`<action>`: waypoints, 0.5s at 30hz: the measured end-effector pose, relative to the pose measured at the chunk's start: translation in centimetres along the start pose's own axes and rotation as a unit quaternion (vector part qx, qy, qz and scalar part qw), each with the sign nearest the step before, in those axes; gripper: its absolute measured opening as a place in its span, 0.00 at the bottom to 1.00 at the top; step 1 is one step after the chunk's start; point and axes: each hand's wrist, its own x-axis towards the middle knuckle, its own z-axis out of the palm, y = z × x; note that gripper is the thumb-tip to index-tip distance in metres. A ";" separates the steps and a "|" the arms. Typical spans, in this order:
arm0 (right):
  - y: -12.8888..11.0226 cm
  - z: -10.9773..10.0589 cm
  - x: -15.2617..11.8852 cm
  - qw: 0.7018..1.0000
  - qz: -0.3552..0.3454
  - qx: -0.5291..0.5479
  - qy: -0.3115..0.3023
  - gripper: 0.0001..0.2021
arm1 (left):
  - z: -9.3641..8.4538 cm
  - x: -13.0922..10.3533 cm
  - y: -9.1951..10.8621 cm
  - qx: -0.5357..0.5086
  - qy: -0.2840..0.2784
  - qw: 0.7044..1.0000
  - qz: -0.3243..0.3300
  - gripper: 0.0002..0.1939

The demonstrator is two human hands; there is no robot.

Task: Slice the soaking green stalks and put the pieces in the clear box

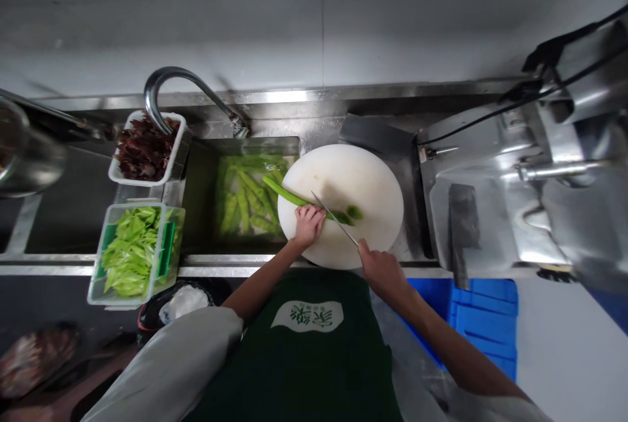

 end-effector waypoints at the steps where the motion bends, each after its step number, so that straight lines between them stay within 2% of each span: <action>1: -0.2 0.1 -0.2 1.000 -0.001 -0.002 -0.002 0.17 | 0.1 0.0 0.1 -0.001 0.002 1.000 0.000 0.11; 5: -1.1 1.3 1.2 1.000 0.005 0.007 -0.016 0.18 | 0.1 0.0 0.2 -0.005 0.012 1.000 -0.003 0.11; 10: -1.4 2.6 3.7 0.999 0.008 0.035 -0.020 0.18 | -0.7 -0.1 -1.2 -0.023 0.031 0.999 0.008 0.11; 15: -1.5 0.9 1.6 1.000 0.003 0.022 0.004 0.18 | -1.2 -0.1 -2.1 -0.018 0.027 0.999 0.006 0.10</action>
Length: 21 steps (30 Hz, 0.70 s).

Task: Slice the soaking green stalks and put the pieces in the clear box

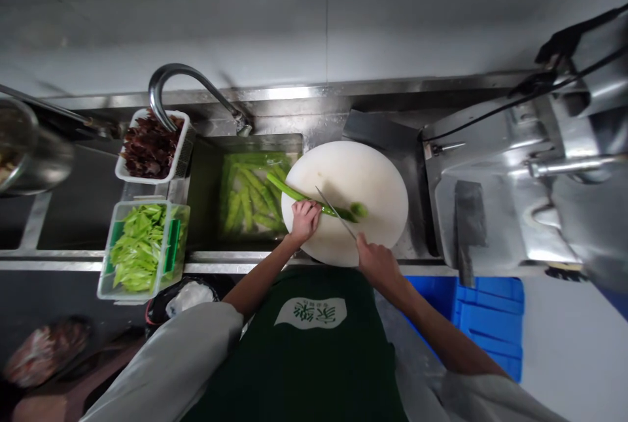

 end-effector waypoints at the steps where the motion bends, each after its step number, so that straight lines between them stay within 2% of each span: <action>1: -0.2 -0.5 -0.7 1.000 -0.001 -0.001 0.001 0.17 | 0.0 0.0 0.0 0.001 -0.003 1.000 0.001 0.10; 4: -0.8 -1.6 -1.9 1.000 -0.005 -0.005 -0.016 0.18 | 0.2 0.0 0.2 0.002 -0.008 1.000 0.000 0.11; 6: -1.2 -1.6 -1.7 1.000 -0.010 -0.005 -0.025 0.19 | 0.3 -0.1 0.3 -0.001 -0.015 1.000 -0.006 0.11; 10: -1.7 -0.2 0.5 1.000 -0.023 0.000 -0.018 0.21 | 0.0 -0.1 0.4 -0.008 -0.024 1.000 -0.009 0.12; 14: -1.8 1.5 2.6 0.999 -0.027 0.004 -0.020 0.22 | -1.9 0.2 -1.3 -0.013 -0.024 1.000 -0.016 0.12; 18: -0.5 2.3 3.0 0.999 -0.019 0.028 0.006 0.16 | -3.5 0.6 -3.3 -0.017 -0.038 0.998 -0.037 0.13; 21: 1.2 2.4 2.4 0.999 -0.007 0.044 0.022 0.17 | -2.9 0.5 -2.6 -0.043 -0.054 0.997 -0.029 0.13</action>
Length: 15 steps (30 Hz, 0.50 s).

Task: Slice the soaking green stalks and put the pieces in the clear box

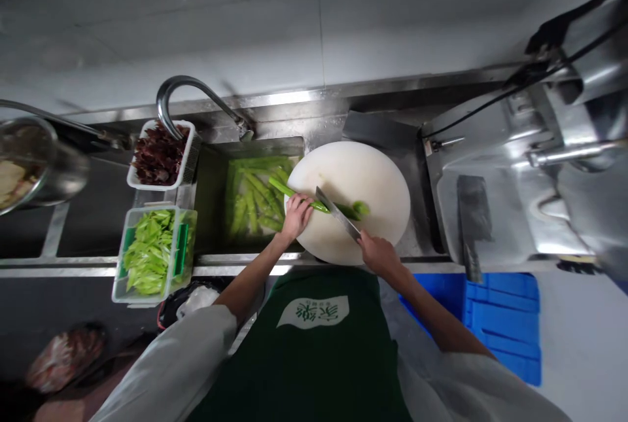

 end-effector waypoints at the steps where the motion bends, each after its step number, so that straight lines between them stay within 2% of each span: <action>1: 0.4 0.0 -0.3 1.000 0.004 0.000 -0.002 0.16 | 0.5 -0.1 0.5 -0.011 -0.001 1.000 0.006 0.13; 4: 1.0 0.0 -1.6 1.000 0.003 -0.004 -0.012 0.16 | 1.9 -0.6 2.0 -0.040 0.009 0.999 0.029 0.13; 6: 0.7 -0.1 -2.5 1.000 0.003 -0.011 -0.012 0.15 | 2.1 -0.7 2.1 -0.044 0.049 0.998 0.018 0.13; 10: -0.6 -0.7 -3.5 1.000 0.007 -0.025 -0.010 0.14 | 0.7 -0.5 -0.1 -0.011 0.132 0.991 -0.032 0.12; 15: -1.8 -1.6 -3.6 1.000 0.011 -0.024 -0.017 0.14 | -1.5 -0.5 -2.7 0.013 0.107 0.994 -0.009 0.12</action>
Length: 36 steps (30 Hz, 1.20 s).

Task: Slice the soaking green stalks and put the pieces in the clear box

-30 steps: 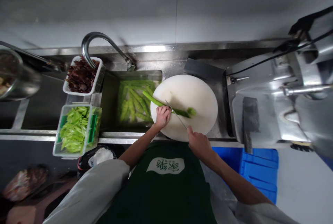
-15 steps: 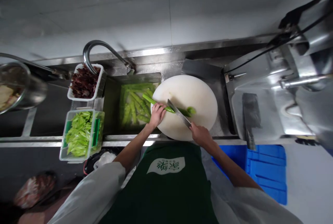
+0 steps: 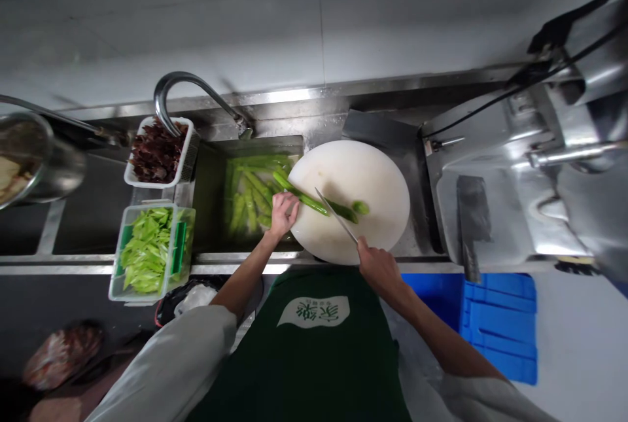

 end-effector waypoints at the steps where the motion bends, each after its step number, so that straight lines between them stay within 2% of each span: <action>1: -0.3 -0.2 -0.1 1.000 -0.002 0.003 -0.003 0.14 | -0.1 -0.1 -0.1 0.003 -0.004 1.000 0.004 0.12; 4: -1.2 -0.3 -0.4 1.000 -0.011 0.016 -0.011 0.14 | 0.4 -0.4 0.3 0.009 -0.019 0.999 0.027 0.13; 9: -2.9 -0.2 -0.9 0.999 0.003 0.041 -0.022 0.13 | 2.3 0.0 1.8 0.006 -0.077 0.993 0.091 0.12; 14: -3.4 -0.1 -1.2 0.999 0.009 0.045 -0.017 0.13 | 2.9 0.2 2.0 0.002 -0.101 0.991 0.085 0.13; 18: -3.7 0.7 0.0 0.999 0.005 0.041 -0.026 0.15 | 3.0 -0.1 2.0 -0.003 -0.100 0.992 0.080 0.13; 21: -4.0 1.5 1.9 0.999 -0.008 0.048 -0.024 0.16 | 2.4 0.0 1.6 -0.008 -0.116 0.990 0.079 0.13; 24: -3.8 2.0 3.4 0.998 -0.017 0.064 -0.012 0.16 | 0.7 0.9 0.2 0.003 -0.121 0.991 0.065 0.13; 27: -2.3 2.1 3.7 0.996 -0.012 0.084 0.001 0.16 | -0.9 2.2 -1.4 0.012 -0.141 0.988 0.060 0.14; 29: -1.0 2.0 3.4 0.996 0.003 0.091 0.007 0.16 | -1.1 2.5 -1.5 0.006 -0.165 0.984 0.070 0.14; 33: 0.8 1.8 1.8 0.996 0.035 0.081 -0.001 0.14 | 0.9 0.4 1.3 0.001 -0.192 0.978 0.080 0.15; 36: 0.9 1.5 0.1 0.997 0.031 0.062 -0.016 0.12 | 2.6 -1.9 4.0 -0.005 -0.164 0.984 0.068 0.14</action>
